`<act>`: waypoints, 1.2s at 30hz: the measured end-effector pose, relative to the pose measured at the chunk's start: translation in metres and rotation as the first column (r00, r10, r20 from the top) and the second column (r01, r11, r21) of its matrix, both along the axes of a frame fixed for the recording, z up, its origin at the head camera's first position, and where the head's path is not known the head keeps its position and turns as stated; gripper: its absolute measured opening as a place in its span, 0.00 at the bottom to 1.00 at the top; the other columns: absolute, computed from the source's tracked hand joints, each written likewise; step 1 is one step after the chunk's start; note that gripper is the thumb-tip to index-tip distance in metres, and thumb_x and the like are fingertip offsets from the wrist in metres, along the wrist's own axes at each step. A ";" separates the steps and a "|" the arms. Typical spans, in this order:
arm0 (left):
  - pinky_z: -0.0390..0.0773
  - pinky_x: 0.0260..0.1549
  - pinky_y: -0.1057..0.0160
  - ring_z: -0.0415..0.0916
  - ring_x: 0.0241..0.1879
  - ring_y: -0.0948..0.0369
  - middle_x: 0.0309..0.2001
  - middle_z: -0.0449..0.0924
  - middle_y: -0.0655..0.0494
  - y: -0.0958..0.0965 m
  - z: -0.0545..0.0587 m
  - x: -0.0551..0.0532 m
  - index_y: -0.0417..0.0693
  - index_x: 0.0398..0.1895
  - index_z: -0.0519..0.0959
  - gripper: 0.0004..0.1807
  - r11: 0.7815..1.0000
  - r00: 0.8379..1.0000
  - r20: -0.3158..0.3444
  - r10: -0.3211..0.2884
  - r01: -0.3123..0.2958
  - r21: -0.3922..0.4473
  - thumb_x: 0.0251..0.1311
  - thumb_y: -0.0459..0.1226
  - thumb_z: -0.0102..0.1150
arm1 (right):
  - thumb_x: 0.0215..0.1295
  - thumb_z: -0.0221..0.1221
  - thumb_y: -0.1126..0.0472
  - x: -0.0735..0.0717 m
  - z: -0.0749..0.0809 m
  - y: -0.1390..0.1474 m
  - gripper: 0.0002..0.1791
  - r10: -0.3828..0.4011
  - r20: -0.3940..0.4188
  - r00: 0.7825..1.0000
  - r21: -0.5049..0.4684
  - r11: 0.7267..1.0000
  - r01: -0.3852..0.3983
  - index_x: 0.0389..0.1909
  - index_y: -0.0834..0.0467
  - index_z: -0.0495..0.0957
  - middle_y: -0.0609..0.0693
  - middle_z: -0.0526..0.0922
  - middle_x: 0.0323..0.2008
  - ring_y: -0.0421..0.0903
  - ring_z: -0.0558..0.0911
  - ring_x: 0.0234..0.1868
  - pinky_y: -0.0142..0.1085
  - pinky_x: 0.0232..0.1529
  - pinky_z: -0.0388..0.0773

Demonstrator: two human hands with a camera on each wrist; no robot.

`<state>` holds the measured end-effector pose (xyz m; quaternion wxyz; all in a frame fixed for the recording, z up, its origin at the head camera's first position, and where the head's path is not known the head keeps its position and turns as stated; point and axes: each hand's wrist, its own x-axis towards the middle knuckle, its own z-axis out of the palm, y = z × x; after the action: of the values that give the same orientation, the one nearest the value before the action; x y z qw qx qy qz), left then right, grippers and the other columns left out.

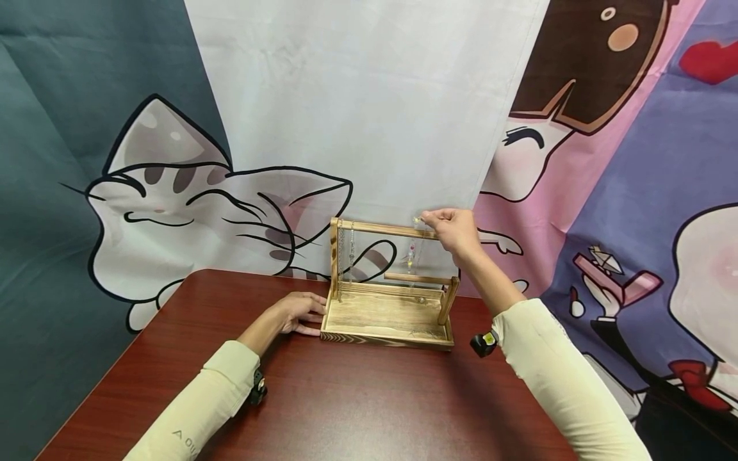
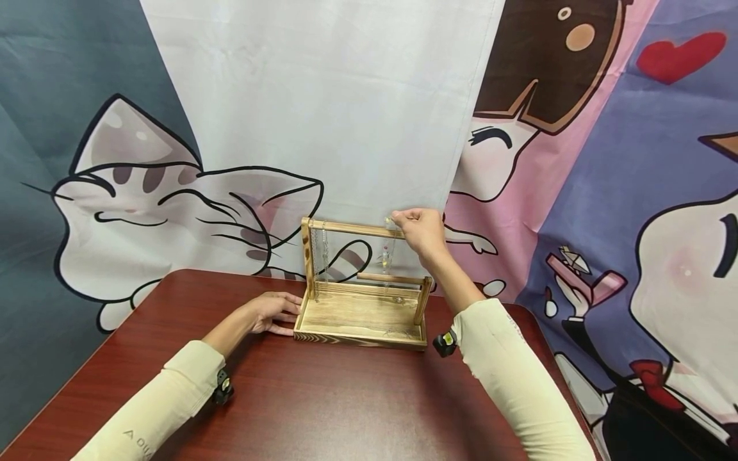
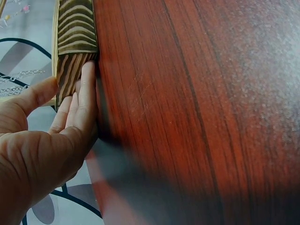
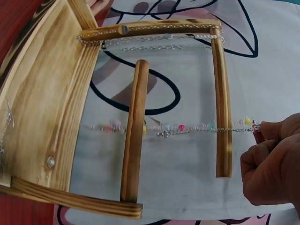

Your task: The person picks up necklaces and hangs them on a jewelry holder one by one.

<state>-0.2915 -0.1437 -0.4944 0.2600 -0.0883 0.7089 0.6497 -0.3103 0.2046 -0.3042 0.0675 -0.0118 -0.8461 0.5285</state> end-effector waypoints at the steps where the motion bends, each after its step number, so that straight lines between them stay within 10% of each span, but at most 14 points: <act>1: 0.97 0.52 0.46 0.87 0.60 0.48 0.66 0.84 0.36 0.000 0.000 0.000 0.35 0.75 0.74 0.27 1.000 1.000 -0.002 -0.001 0.001 0.000 0.74 0.28 0.63 | 0.83 0.67 0.51 0.000 0.000 -0.001 0.21 0.002 0.000 1.000 -0.005 1.000 -0.002 0.60 0.65 0.90 0.63 0.88 0.68 0.49 0.79 0.60 0.38 0.52 0.74; 18: 0.97 0.53 0.45 0.87 0.60 0.49 0.67 0.84 0.35 0.000 0.002 0.003 0.35 0.75 0.73 0.28 1.000 1.000 -0.005 -0.008 0.008 0.005 0.74 0.28 0.62 | 0.82 0.68 0.53 -0.004 -0.008 -0.028 0.19 0.025 -0.015 1.000 -0.049 0.998 -0.026 0.57 0.66 0.91 0.63 0.90 0.63 0.50 0.82 0.62 0.45 0.68 0.78; 30: 0.97 0.53 0.45 0.87 0.62 0.48 0.67 0.83 0.35 -0.001 0.001 0.002 0.35 0.76 0.72 0.28 1.000 1.000 -0.005 -0.015 0.015 0.000 0.75 0.28 0.62 | 0.81 0.69 0.55 -0.005 -0.011 -0.049 0.17 0.048 -0.030 0.998 -0.063 0.997 -0.050 0.54 0.66 0.91 0.61 0.92 0.56 0.43 0.78 0.49 0.34 0.49 0.73; 36: 0.97 0.52 0.46 0.87 0.61 0.48 0.67 0.84 0.35 0.000 0.001 0.002 0.35 0.77 0.72 0.28 1.000 1.000 0.003 -0.019 0.019 -0.002 0.76 0.29 0.62 | 0.81 0.69 0.54 -0.005 -0.010 -0.060 0.18 0.053 -0.017 0.998 -0.063 0.997 -0.054 0.55 0.66 0.91 0.62 0.91 0.60 0.50 0.83 0.58 0.44 0.65 0.79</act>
<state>-0.2899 -0.1441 -0.4930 0.2671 -0.0826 0.7101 0.6462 -0.3154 0.1449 -0.3144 0.0593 0.0129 -0.8285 0.5566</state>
